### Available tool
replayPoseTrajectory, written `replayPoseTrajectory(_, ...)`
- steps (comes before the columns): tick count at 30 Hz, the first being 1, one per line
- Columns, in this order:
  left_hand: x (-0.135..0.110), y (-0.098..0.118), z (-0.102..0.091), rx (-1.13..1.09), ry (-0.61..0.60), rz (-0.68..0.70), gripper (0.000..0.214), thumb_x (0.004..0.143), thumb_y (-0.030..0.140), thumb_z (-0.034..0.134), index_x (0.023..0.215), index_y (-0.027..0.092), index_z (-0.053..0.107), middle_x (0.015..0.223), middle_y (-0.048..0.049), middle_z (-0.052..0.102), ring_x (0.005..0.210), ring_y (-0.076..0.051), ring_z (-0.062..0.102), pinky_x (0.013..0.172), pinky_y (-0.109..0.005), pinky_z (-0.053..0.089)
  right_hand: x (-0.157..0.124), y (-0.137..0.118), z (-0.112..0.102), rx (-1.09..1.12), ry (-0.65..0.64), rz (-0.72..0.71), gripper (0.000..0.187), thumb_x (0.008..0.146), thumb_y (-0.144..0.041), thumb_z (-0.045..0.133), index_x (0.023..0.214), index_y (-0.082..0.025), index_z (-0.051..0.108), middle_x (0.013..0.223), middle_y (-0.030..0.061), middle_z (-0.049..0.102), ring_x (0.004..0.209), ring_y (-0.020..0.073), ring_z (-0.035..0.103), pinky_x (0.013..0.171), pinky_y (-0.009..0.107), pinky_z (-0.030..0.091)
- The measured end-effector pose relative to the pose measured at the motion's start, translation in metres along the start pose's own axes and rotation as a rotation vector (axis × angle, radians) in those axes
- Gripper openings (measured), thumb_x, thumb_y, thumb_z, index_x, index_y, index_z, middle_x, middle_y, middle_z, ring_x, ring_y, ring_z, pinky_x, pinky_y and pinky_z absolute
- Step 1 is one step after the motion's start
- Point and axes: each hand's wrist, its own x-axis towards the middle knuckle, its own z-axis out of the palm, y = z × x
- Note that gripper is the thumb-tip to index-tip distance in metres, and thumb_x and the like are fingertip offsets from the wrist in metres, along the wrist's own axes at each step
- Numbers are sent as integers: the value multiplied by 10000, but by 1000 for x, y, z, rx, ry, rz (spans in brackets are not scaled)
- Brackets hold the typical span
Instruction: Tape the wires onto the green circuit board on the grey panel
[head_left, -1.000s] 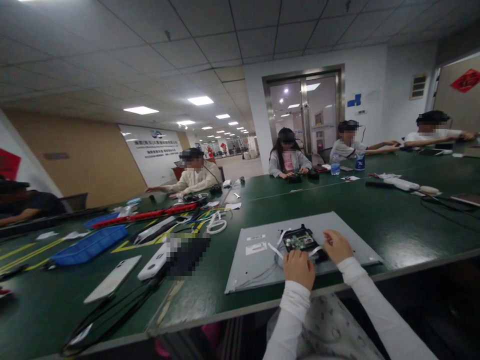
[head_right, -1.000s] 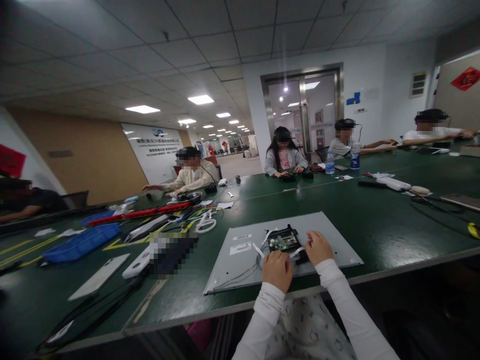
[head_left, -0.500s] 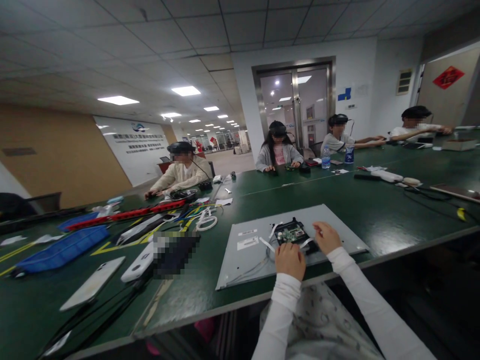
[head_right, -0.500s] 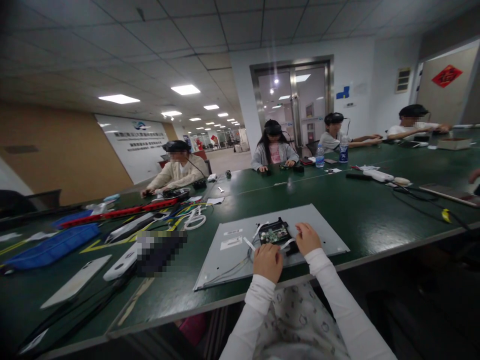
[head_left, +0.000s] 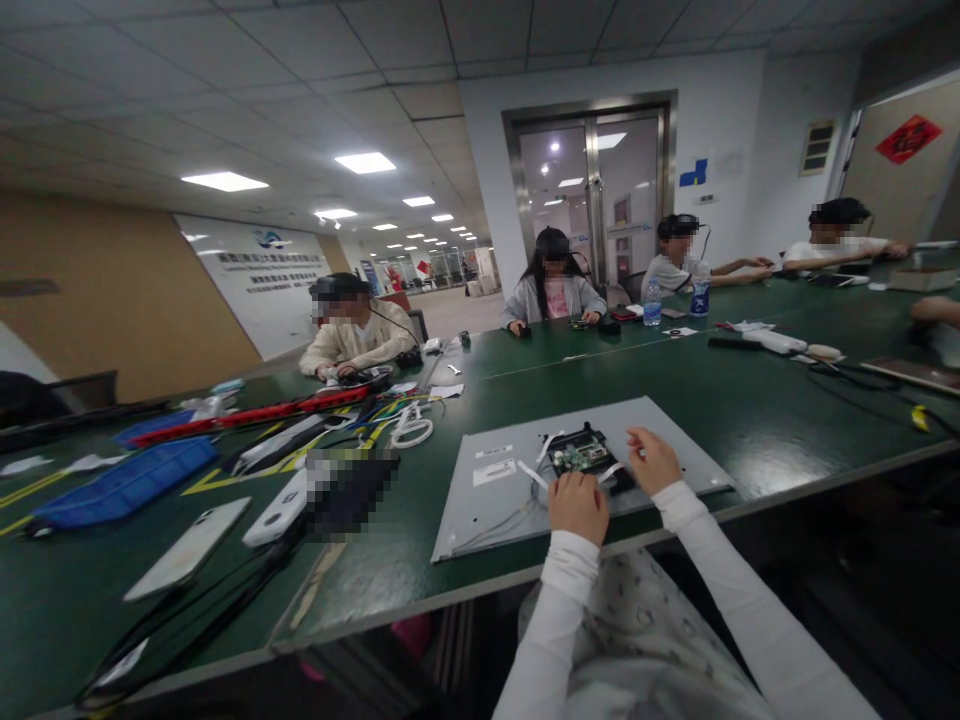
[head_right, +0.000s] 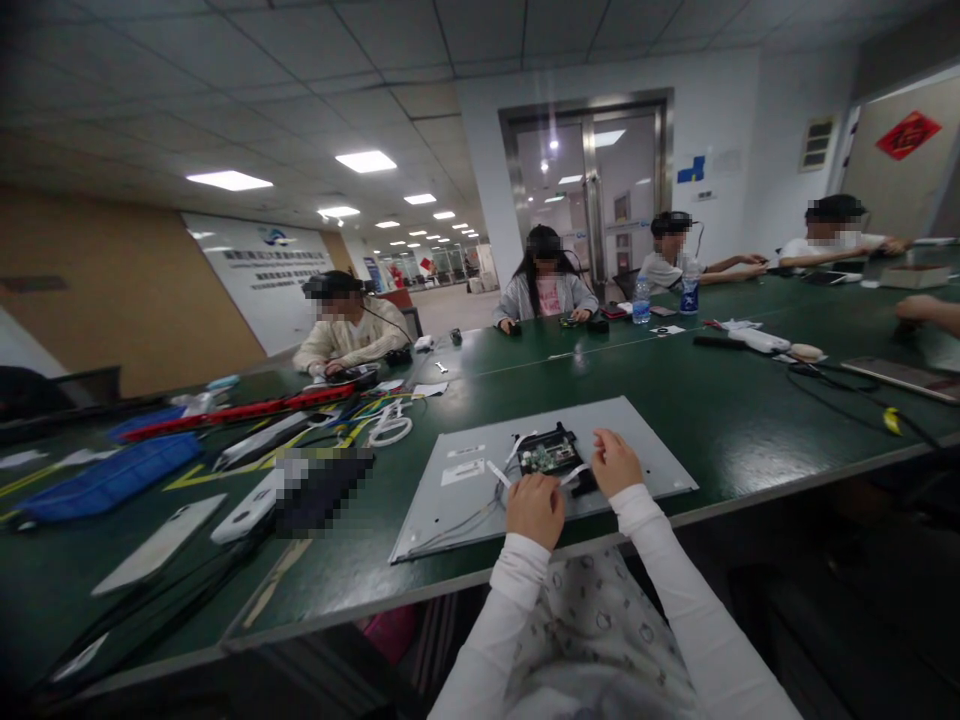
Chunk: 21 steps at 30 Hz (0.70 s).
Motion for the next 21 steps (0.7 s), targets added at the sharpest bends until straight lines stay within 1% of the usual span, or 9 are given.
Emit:
replayPoseTrajectory(6, 0, -1, 3, -22, 13, 17, 200, 718, 129, 429, 810, 177, 599, 824, -57, 579, 866, -198, 489, 800, -358, 334, 0, -2, -1, 2, -11, -37, 370, 637, -87, 387, 975, -166, 516, 844, 37, 574, 755, 140, 531, 720, 265, 436)
replayPoseTrajectory(8, 0, -4, 6, -57, 1, 64, 220, 713, 121, 432, 852, 177, 592, 849, -55, 584, 879, -195, 486, 815, -357, 333, 0, -2, -1, 11, -22, -51, 371, 642, -83, 385, 981, -165, 512, 853, 38, 572, 752, 136, 531, 717, 259, 438)
replayPoseTrajectory(11, 1, -7, 11, -118, -26, 171, 270, 707, 119, 438, 935, 185, 567, 913, -49, 581, 924, -189, 470, 838, -351, 327, -1, -1, 0, -8, -73, -63, 378, 645, -75, 384, 992, -159, 508, 859, 44, 568, 740, 134, 531, 708, 257, 442)
replayPoseTrajectory(13, 1, -9, 13, -134, -34, 213, 268, 711, 123, 435, 937, 189, 562, 916, -47, 581, 936, -189, 463, 840, -352, 327, -1, -1, 1, -24, -103, -69, 383, 650, -73, 382, 1004, -159, 503, 867, 47, 566, 737, 136, 530, 703, 261, 443)
replayPoseTrajectory(16, 1, -10, 15, -130, -35, 228, 244, 719, 132, 426, 907, 190, 568, 875, -46, 585, 913, -189, 469, 823, -353, 336, -2, -2, 1, -17, -107, -80, 384, 657, -74, 383, 1011, -165, 498, 883, 45, 562, 747, 137, 529, 709, 264, 443)
replayPoseTrajectory(21, 1, -10, 16, -101, -12, 200, 228, 723, 135, 421, 882, 185, 578, 835, -48, 586, 879, -189, 476, 801, -348, 344, -2, -3, -1, -14, -105, -86, 377, 653, -71, 386, 996, -168, 507, 895, 46, 560, 765, 139, 527, 713, 262, 443)
